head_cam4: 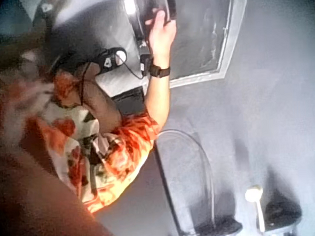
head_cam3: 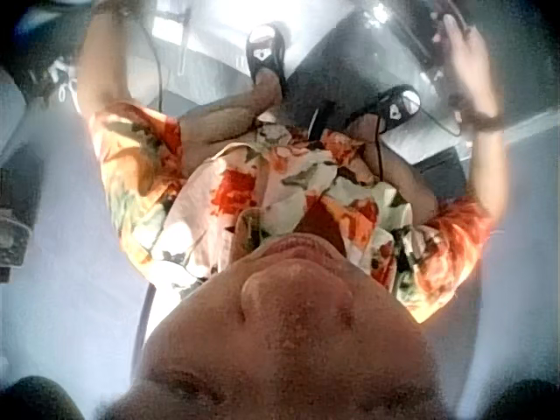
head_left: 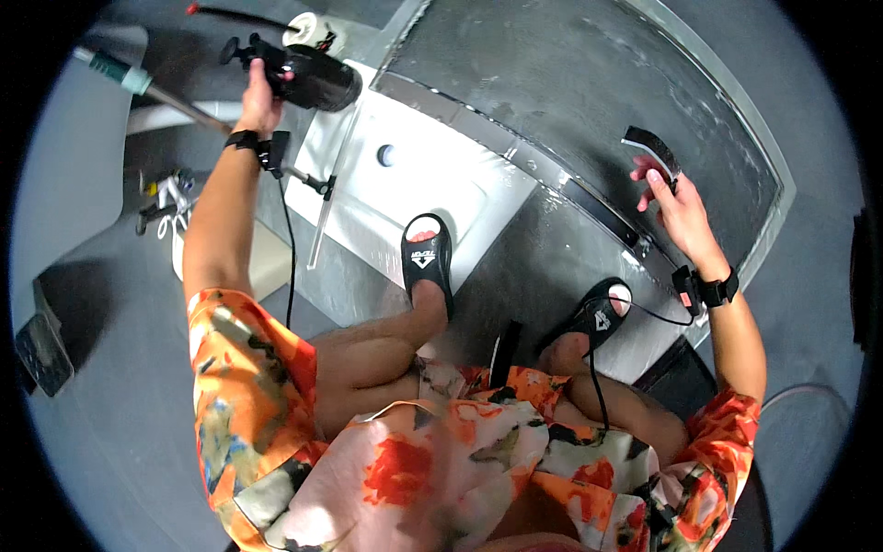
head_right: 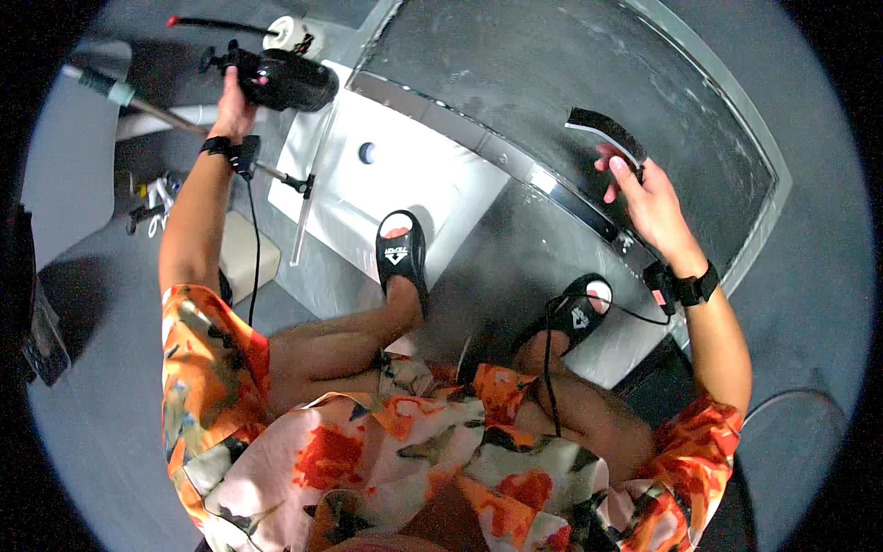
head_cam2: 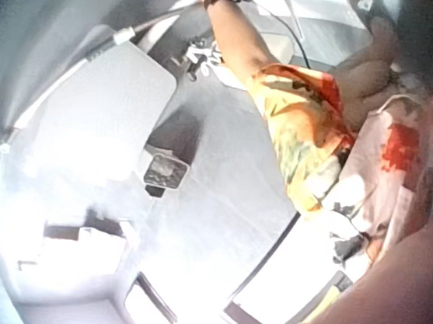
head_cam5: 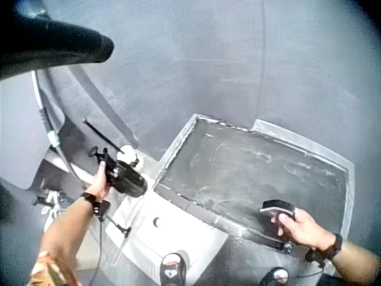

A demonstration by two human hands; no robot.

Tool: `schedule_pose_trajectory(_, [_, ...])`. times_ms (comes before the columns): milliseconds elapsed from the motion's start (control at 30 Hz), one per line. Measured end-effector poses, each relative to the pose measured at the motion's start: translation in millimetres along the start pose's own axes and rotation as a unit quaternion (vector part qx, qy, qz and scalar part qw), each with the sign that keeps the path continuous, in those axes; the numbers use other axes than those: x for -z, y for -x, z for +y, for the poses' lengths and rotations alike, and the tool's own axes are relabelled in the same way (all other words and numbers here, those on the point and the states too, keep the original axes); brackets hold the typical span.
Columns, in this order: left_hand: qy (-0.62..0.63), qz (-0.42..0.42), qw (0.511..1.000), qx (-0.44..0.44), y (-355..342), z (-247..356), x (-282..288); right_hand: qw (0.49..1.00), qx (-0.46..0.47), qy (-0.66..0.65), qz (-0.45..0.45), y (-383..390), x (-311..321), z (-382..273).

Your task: The person applies a cleaning solution from a pump sprayer to the edge of a glass pane and uses a scraper and a small brush to remove debris or old sealant from the frame.

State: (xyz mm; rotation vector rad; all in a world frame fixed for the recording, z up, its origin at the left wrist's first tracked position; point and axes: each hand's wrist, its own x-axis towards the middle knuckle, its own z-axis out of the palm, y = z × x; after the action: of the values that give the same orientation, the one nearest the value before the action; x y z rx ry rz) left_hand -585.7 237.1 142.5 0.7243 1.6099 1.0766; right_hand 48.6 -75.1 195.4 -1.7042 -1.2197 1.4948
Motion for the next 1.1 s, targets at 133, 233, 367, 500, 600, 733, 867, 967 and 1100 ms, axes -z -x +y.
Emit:
schedule_pose_trajectory(133, [-0.046, -0.076, 0.996, -0.017, 49, 57, -44, 0.999, -0.042, -0.007, 0.023, 38, 24, 5])
schedule_pose_trajectory(233, [-0.14, -0.194, 0.971, -0.011, 107, 91, -66, 0.996, -0.078, -0.018, 0.029, 61, 30, 10])
schedule_pose_trajectory(367, [-0.29, -0.246, 0.925, 0.003, 183, 95, -105, 0.992, -0.101, -0.062, 0.032, 81, 19, 26])
schedule_pose_trajectory(500, [-0.276, -0.304, 0.91, 0.06, 208, 60, -129, 0.991, -0.09, -0.095, 0.037, 83, 8, 37])
schedule_pose_trajectory(600, [-0.142, -0.253, 0.943, 0.16, 215, 22, -142, 0.986, -0.089, -0.129, 0.053, 83, -3, 40])
schedule_pose_trajectory(733, [-0.08, -0.208, 0.956, 0.192, 222, -16, -132, 0.983, -0.098, -0.143, 0.06, 84, -7, 45])
schedule_pose_trajectory(867, [-0.047, -0.161, 0.973, 0.158, 221, -26, -119, 0.984, -0.107, -0.131, 0.052, 79, -4, 50])
schedule_pose_trajectory(967, [-0.037, -0.122, 0.983, 0.129, 220, -21, -114, 0.985, -0.101, -0.128, 0.049, 77, -6, 47])
schedule_pose_trajectory(1100, [-0.048, -0.078, 0.989, 0.115, 205, -17, -97, 0.99, -0.08, -0.109, 0.038, 70, -10, 42])
